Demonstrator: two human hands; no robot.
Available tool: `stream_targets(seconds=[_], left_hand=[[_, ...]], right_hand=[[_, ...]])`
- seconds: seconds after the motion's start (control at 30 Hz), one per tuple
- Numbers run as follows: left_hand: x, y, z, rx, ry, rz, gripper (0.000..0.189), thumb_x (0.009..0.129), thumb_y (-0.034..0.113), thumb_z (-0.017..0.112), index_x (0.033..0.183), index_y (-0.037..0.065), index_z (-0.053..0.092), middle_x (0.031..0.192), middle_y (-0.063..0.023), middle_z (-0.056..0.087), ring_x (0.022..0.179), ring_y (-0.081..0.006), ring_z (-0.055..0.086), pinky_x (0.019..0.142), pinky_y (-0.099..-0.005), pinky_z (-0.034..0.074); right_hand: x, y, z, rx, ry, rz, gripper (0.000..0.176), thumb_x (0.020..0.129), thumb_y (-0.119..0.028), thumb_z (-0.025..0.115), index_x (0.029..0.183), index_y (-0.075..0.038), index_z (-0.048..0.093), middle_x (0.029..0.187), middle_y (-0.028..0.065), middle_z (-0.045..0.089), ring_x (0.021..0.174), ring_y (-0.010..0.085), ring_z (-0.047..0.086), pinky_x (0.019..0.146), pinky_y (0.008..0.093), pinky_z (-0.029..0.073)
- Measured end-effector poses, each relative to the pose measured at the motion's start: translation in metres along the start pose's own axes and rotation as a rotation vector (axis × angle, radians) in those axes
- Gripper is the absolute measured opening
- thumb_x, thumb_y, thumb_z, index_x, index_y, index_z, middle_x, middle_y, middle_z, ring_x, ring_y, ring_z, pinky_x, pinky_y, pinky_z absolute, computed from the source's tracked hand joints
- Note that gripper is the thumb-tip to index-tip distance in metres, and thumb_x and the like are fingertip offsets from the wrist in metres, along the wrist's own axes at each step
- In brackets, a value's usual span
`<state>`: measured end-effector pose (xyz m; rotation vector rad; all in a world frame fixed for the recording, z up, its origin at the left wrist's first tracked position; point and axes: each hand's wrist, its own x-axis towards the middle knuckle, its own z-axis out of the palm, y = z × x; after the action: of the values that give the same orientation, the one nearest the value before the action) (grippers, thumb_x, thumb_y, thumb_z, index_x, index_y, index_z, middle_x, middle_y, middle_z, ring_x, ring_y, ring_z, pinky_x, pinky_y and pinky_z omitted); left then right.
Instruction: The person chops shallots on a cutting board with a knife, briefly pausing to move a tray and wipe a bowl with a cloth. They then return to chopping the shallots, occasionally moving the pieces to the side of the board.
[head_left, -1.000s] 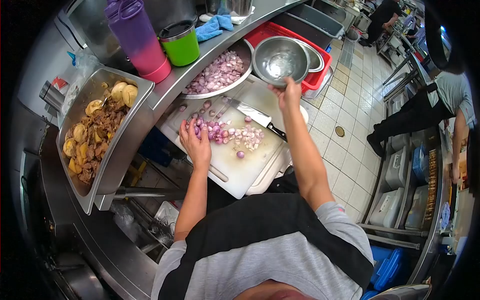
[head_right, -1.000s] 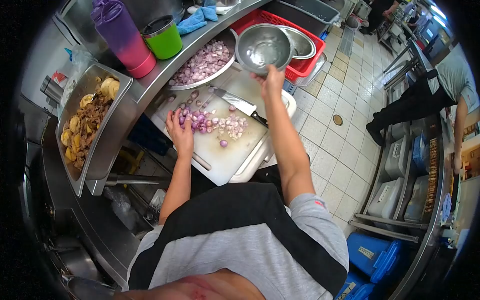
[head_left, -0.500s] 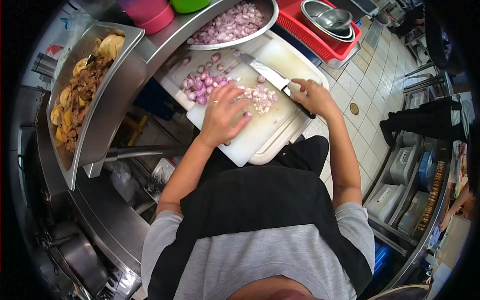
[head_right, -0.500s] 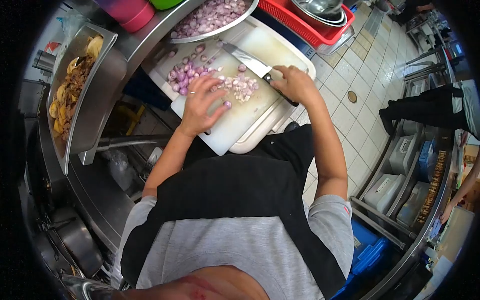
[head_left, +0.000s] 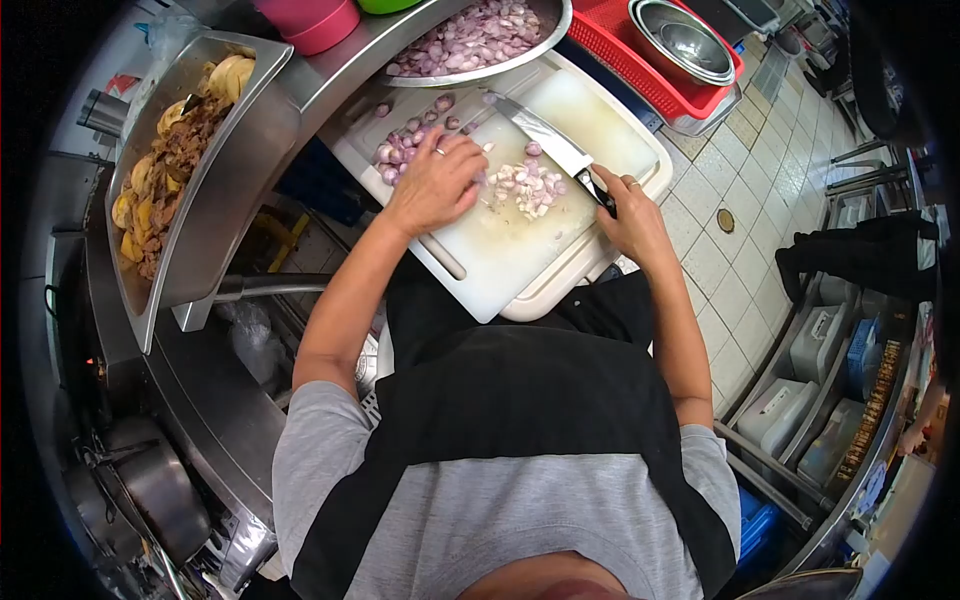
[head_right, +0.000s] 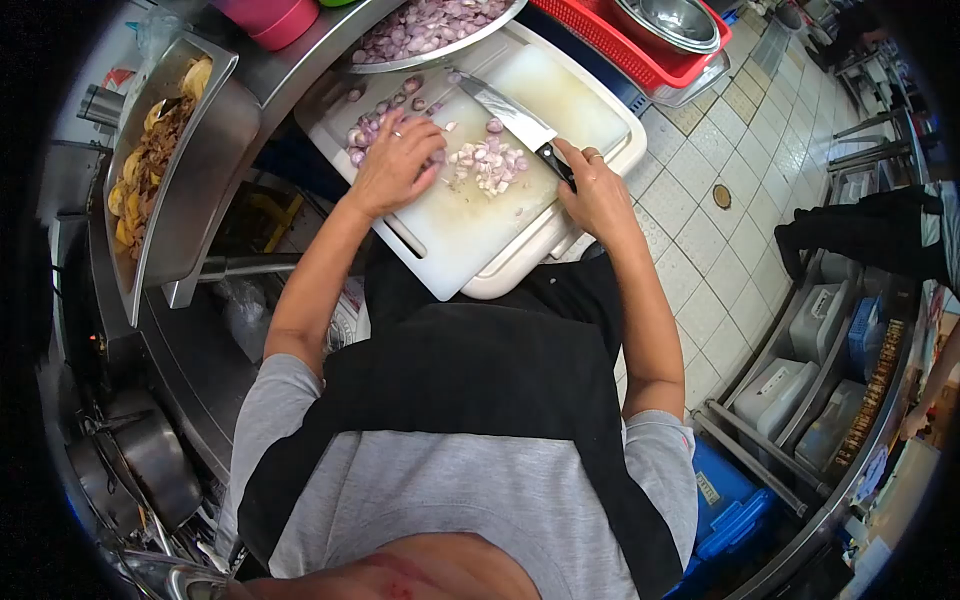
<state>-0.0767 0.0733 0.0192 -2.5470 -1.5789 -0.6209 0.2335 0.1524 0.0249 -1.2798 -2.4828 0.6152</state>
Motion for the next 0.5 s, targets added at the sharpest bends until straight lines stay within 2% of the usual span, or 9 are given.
stream_targets(seconds=[0.1,0.17,0.2,0.33,0.47,0.5], left_hand=[[-0.004,-0.022,-0.003,0.044,0.078,-0.008,0.035,0.075,0.012,0.068,0.109,0.008,0.061,0.114,-0.0098,0.059,0.116,-0.0274,0.055,0.109,-0.0521,0.032],[-0.007,-0.036,-0.005,0.047,0.121,-0.069,0.031,0.076,0.013,0.067,0.106,0.007,0.061,0.111,-0.0108,0.059,0.111,-0.0299,0.056,0.106,-0.0479,0.037],[-0.005,-0.040,-0.008,0.063,0.127,-0.089,0.026,0.079,0.013,0.066,0.103,0.005,0.061,0.111,-0.0118,0.059,0.107,-0.0320,0.057,0.100,-0.0430,0.043],[-0.001,-0.067,-0.002,0.053,0.092,-0.221,0.025,0.083,0.015,0.064,0.105,0.004,0.061,0.116,-0.0126,0.060,0.108,-0.0315,0.058,0.093,-0.0409,0.047],[0.004,-0.088,0.009,0.018,0.086,-0.204,0.026,0.083,0.015,0.063,0.107,0.005,0.063,0.118,-0.0123,0.061,0.107,-0.0312,0.058,0.091,-0.0407,0.047],[0.009,-0.086,0.006,0.112,0.101,-0.146,0.027,0.083,0.016,0.064,0.108,0.006,0.064,0.117,-0.0116,0.062,0.106,-0.0310,0.059,0.091,-0.0406,0.047]], right_hand=[[-0.004,-0.002,-0.002,0.067,0.023,0.017,0.058,0.079,-0.010,0.060,0.136,-0.012,0.051,0.103,0.0216,0.060,0.096,0.0376,0.063,0.087,0.0450,0.049],[-0.007,-0.006,-0.007,0.065,0.001,0.032,0.058,0.078,-0.010,0.059,0.135,-0.010,0.052,0.104,0.0224,0.061,0.096,0.0379,0.063,0.087,0.0454,0.049],[-0.009,-0.008,-0.009,0.062,-0.021,0.050,0.058,0.077,-0.009,0.058,0.135,-0.009,0.052,0.104,0.0232,0.062,0.096,0.0381,0.063,0.088,0.0458,0.049],[-0.021,-0.010,-0.011,0.085,-0.018,0.023,0.054,0.078,-0.014,0.057,0.131,-0.008,0.053,0.106,0.0269,0.064,0.096,0.0419,0.063,0.087,0.0473,0.050],[-0.034,-0.021,-0.026,0.097,-0.068,0.092,0.051,0.078,-0.014,0.056,0.128,-0.005,0.054,0.097,0.0284,0.066,0.091,0.0429,0.064,0.084,0.0488,0.050],[-0.037,-0.022,-0.029,0.090,-0.082,0.099,0.048,0.080,-0.014,0.057,0.127,-0.004,0.055,0.095,0.0284,0.066,0.089,0.0431,0.065,0.082,0.0495,0.050]])
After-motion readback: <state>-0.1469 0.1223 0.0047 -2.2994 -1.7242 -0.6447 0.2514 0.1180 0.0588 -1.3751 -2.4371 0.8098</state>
